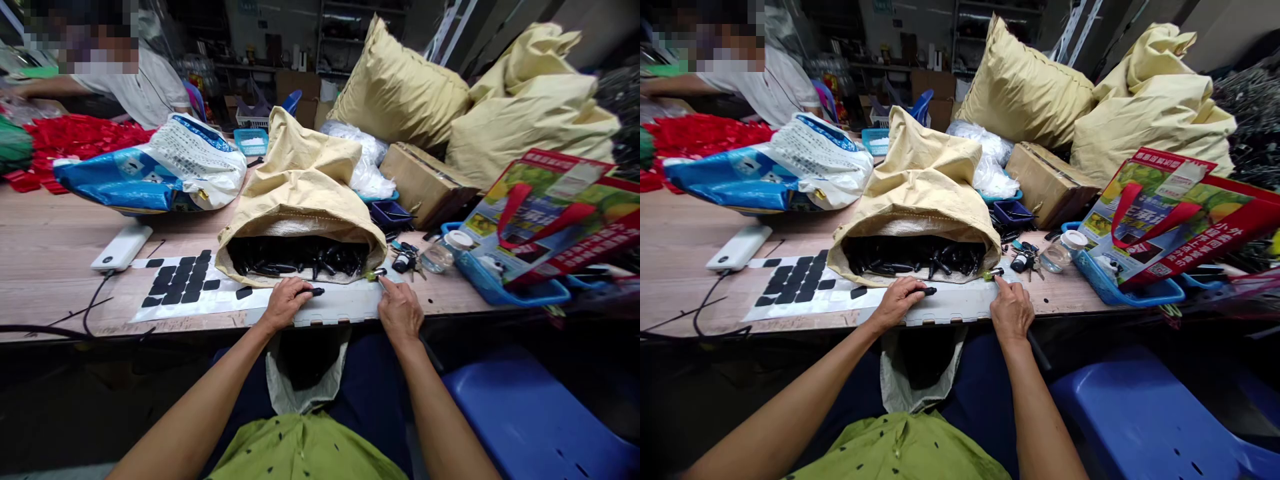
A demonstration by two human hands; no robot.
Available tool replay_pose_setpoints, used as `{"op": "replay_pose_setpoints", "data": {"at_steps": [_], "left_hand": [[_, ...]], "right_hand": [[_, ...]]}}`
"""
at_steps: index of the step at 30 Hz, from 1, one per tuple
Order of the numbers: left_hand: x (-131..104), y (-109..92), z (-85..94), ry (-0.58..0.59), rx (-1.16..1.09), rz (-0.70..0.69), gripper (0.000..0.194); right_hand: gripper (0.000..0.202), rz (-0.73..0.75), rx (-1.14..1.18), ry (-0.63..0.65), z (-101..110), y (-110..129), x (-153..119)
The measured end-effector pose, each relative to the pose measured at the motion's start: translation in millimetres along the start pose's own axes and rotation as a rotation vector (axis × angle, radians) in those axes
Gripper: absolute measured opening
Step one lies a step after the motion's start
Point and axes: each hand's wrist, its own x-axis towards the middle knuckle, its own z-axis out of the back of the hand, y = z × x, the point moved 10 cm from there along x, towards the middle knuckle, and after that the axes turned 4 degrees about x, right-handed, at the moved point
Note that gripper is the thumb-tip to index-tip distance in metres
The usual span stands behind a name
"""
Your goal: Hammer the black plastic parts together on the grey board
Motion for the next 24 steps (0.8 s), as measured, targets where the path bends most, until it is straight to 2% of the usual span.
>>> {"op": "replay_pose_setpoints", "data": {"at_steps": [4, 8, 15, 24], "left_hand": [[0, 2, -2.3, 0.013, 0.038, 0.009, 0.023], [0, 2, -3.2, 0.024, 0.053, 0.013, 0.024], [-1, 0, -3.1, 0.029, 0.085, 0.013, 0.028], [-2, 0, -5.1, 0.045, 0.131, 0.018, 0.032]], "right_hand": [[0.037, -0.013, -0.039, -0.076, -2, -1, 10], [0.038, 0.037, -0.121, -0.141, -3, 7, 7], [0.031, 0.031, -0.13, -0.12, -5, 8, 6], [0.031, 0.03, -0.121, -0.13, -7, 7, 5]]}}
